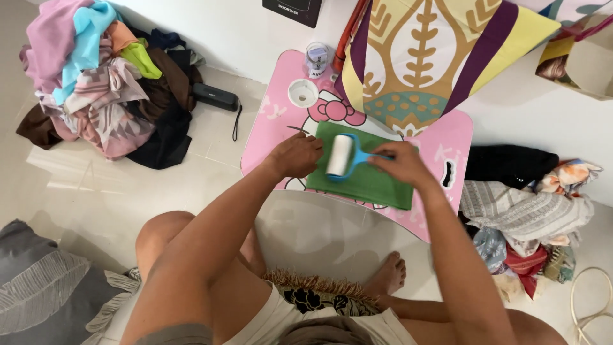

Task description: Using a lint roller to remove debris from a scarf and then folding it into a square on a low table.

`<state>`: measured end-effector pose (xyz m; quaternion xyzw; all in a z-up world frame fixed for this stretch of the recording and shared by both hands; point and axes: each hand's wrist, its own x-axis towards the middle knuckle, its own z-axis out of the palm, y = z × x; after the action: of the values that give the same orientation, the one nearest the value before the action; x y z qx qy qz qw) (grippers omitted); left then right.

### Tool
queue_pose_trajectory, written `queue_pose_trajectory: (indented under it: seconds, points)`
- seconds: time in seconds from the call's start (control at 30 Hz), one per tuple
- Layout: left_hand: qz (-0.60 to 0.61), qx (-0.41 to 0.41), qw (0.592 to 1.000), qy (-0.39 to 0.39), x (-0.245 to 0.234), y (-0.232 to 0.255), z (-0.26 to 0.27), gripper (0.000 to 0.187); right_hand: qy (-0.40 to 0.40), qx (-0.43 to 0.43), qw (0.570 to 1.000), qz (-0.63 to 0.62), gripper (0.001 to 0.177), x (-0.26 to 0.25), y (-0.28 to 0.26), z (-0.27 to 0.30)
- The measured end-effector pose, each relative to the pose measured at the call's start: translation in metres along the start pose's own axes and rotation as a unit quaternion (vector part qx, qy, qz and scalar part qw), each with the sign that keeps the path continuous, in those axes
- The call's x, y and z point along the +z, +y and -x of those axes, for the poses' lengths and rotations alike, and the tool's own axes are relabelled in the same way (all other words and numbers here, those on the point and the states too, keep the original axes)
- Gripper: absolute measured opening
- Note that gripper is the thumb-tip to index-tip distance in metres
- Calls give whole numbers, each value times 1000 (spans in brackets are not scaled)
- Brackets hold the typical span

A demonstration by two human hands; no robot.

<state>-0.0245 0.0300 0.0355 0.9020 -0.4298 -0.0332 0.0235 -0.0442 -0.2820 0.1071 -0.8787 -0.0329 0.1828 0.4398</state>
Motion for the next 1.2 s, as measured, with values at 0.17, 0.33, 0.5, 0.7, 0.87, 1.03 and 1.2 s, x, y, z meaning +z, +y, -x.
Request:
queue_pose_trajectory:
  seconds: [0.17, 0.33, 0.5, 0.7, 0.87, 1.03, 1.2]
  points:
    - [-22, -20, 999, -21, 5, 2, 8, 37, -38, -5, 999, -9, 25, 24, 0, -7]
    - [-20, -32, 999, -15, 9, 2, 6, 46, -7, 74, 997, 29, 27, -45, 35, 39]
    - [-6, -43, 999, -17, 18, 4, 1, 49, 48, 141, 988, 32, 23, -87, 53, 96]
    - [-12, 3, 1000, -20, 11, 15, 3, 36, 76, 103, 992, -2, 25, -51, 34, 83]
    - [15, -9, 998, -59, -4, 21, 16, 46, -3, -7, 1000, -12, 26, 24, 7, 38]
    - [13, -15, 997, -69, -8, 19, 20, 53, -26, -2, 999, -19, 25, 29, 12, 42]
    - [22, -21, 997, -73, 1, 16, 16, 56, -14, 75, 997, 29, 27, -35, 40, 83]
